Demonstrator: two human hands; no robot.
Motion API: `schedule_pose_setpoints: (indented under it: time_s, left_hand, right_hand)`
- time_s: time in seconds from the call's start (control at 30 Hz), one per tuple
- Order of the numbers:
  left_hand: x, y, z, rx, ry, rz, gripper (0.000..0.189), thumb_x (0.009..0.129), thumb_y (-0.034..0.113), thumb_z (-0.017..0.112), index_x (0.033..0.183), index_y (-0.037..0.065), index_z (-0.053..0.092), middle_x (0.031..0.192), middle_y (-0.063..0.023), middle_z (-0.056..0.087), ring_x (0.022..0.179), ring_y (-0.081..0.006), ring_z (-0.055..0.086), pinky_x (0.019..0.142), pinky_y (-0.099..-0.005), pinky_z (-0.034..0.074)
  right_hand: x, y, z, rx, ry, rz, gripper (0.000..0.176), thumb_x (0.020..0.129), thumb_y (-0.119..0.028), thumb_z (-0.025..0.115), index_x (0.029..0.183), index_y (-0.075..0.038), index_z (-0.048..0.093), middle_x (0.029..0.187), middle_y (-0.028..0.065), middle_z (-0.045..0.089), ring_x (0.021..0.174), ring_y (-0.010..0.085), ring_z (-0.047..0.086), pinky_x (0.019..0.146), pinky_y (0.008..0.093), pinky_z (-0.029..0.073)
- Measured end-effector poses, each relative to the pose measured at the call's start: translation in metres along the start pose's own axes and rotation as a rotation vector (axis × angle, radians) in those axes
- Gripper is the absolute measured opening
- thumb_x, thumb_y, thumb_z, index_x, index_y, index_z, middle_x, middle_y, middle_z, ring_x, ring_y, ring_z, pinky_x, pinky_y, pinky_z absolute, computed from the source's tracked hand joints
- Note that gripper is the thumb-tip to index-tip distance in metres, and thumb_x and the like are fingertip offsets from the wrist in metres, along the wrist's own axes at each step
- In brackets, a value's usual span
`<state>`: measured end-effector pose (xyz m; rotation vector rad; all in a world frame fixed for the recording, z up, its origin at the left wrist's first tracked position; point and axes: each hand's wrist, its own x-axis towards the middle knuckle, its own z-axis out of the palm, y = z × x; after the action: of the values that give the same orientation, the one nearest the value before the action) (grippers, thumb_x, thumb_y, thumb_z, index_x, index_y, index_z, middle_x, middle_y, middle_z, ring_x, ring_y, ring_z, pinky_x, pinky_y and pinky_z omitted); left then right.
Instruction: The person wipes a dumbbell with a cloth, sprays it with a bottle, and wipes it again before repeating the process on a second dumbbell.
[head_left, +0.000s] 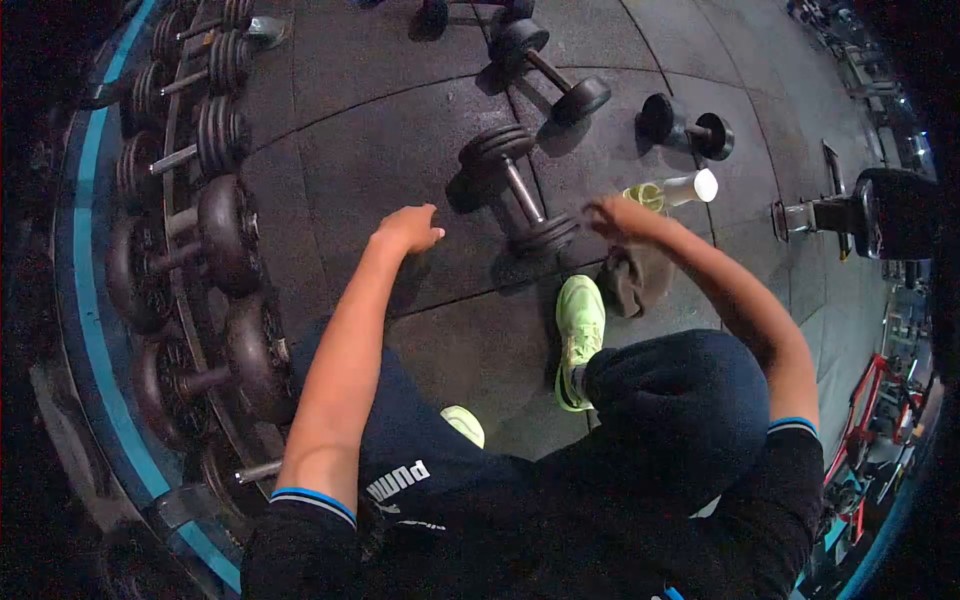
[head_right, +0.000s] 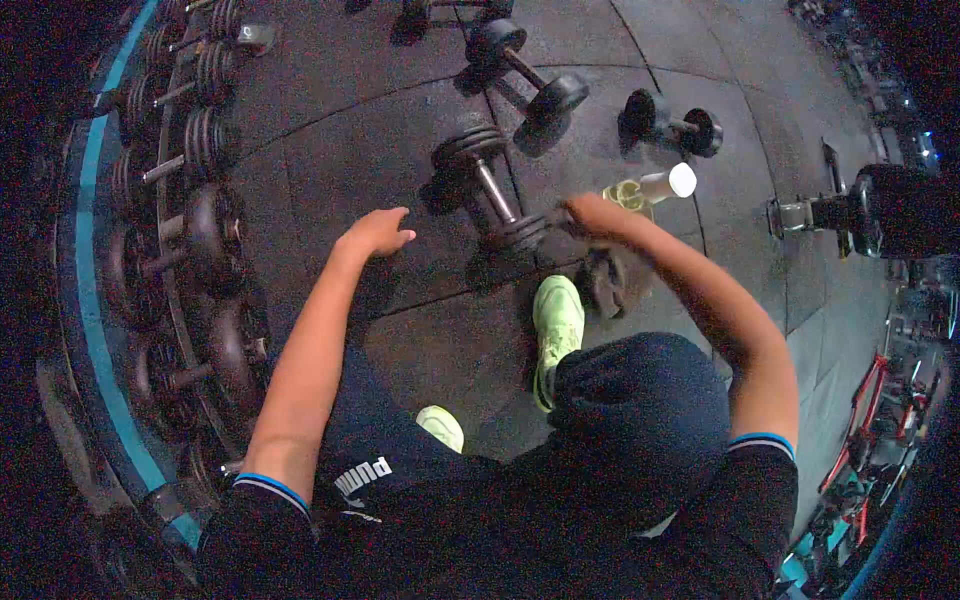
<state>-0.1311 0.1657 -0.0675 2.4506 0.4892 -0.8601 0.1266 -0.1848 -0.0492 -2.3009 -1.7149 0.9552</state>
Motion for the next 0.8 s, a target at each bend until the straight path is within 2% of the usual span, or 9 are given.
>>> schedule_pose_setpoints:
  time_s: [0.13, 0.2, 0.3, 0.4, 0.47, 0.63, 0.7, 0.73, 0.8]
  left_hand:
    - [-0.002, 0.014, -0.002, -0.020, 0.084, 0.049, 0.059, 0.096, 0.035, 0.063, 0.144, 0.005, 0.049, 0.136, -0.0228, 0.059, 0.127, -0.0397, 0.055, 0.107, -0.0479, 0.044]
    - [0.000, 0.016, 0.002, -0.041, 0.110, 0.101, 0.056, 0.095, 0.035, 0.063, 0.141, 0.004, 0.052, 0.133, -0.0231, 0.061, 0.125, -0.0407, 0.056, 0.106, -0.0475, 0.045]
    - [-0.008, 0.021, 0.003, -0.056, 0.085, 0.134, 0.055, 0.096, 0.033, 0.062, 0.141, 0.003, 0.051, 0.136, -0.0226, 0.059, 0.128, -0.0384, 0.055, 0.106, -0.0483, 0.044]
    - [-0.024, 0.021, 0.010, -0.119, 0.127, 0.118, 0.054, 0.095, 0.033, 0.064, 0.139, 0.003, 0.053, 0.131, -0.0233, 0.062, 0.124, -0.0398, 0.057, 0.106, -0.0462, 0.045]
    - [-0.042, 0.022, 0.007, -0.126, 0.130, 0.116, 0.054, 0.095, 0.032, 0.064, 0.139, 0.003, 0.053, 0.132, -0.0236, 0.061, 0.125, -0.0400, 0.057, 0.106, -0.0460, 0.045]
    - [-0.084, 0.029, -0.011, -0.193, 0.184, 0.131, 0.053, 0.096, 0.031, 0.063, 0.140, 0.003, 0.052, 0.135, -0.0226, 0.060, 0.126, -0.0394, 0.055, 0.107, -0.0457, 0.044]
    - [-0.098, 0.041, -0.019, -0.153, 0.242, 0.097, 0.052, 0.096, 0.030, 0.063, 0.139, 0.003, 0.052, 0.136, -0.0221, 0.059, 0.127, -0.0394, 0.055, 0.108, -0.0456, 0.044]
    - [-0.105, 0.045, -0.023, -0.124, 0.271, 0.081, 0.051, 0.096, 0.030, 0.062, 0.139, 0.003, 0.053, 0.136, -0.0219, 0.059, 0.127, -0.0394, 0.055, 0.108, -0.0456, 0.044]
    - [-0.115, 0.056, -0.025, -0.137, 0.292, 0.089, 0.048, 0.097, 0.028, 0.061, 0.138, 0.003, 0.054, 0.135, -0.0217, 0.060, 0.126, -0.0382, 0.056, 0.107, -0.0456, 0.044]
  right_hand:
    - [0.089, -0.009, -0.028, 0.036, 0.131, 0.163, 0.042, 0.091, -0.038, 0.068, 0.108, 0.001, 0.066, 0.097, 0.0261, 0.069, 0.090, 0.0426, 0.068, 0.078, 0.0462, 0.053]
    - [0.128, -0.011, -0.029, 0.183, 0.041, 0.297, 0.052, 0.085, -0.042, 0.075, 0.114, 0.000, 0.067, 0.095, 0.0192, 0.073, 0.089, 0.0347, 0.070, 0.078, 0.0434, 0.053]
    - [0.149, -0.030, 0.002, 0.658, 0.270, 0.291, 0.055, 0.081, -0.044, 0.079, 0.113, -0.001, 0.070, 0.092, 0.0105, 0.073, 0.087, 0.0264, 0.070, 0.078, 0.0412, 0.054]
    - [0.219, 0.038, 0.079, 0.917, 0.262, 0.338, 0.050, 0.077, -0.056, 0.077, 0.084, -0.007, 0.074, 0.083, 0.0076, 0.073, 0.077, 0.0250, 0.069, 0.070, 0.0436, 0.053]
    - [0.246, 0.075, 0.109, 0.891, 0.261, 0.374, 0.050, 0.077, -0.053, 0.076, 0.083, -0.003, 0.073, 0.083, 0.0103, 0.074, 0.077, 0.0272, 0.070, 0.070, 0.0430, 0.053]
    - [0.209, 0.028, 0.059, 0.659, 0.312, 0.470, 0.036, 0.077, -0.022, 0.063, 0.094, 0.008, 0.073, 0.085, 0.0180, 0.072, 0.081, 0.0298, 0.070, 0.075, 0.0435, 0.053]
    - [0.212, 0.017, 0.064, 0.688, 0.446, 0.654, 0.041, 0.075, -0.024, 0.061, 0.092, 0.012, 0.070, 0.088, 0.0236, 0.072, 0.086, 0.0327, 0.072, 0.078, 0.0440, 0.054]
    - [0.212, 0.016, 0.068, 0.824, 0.429, 0.588, 0.042, 0.073, -0.024, 0.060, 0.089, 0.014, 0.069, 0.093, 0.0310, 0.071, 0.093, 0.0372, 0.072, 0.081, 0.0441, 0.054]
    - [0.206, 0.009, 0.064, 0.740, 0.458, 0.596, 0.041, 0.073, -0.024, 0.060, 0.088, 0.013, 0.069, 0.093, 0.0322, 0.070, 0.092, 0.0394, 0.072, 0.080, 0.0460, 0.053]
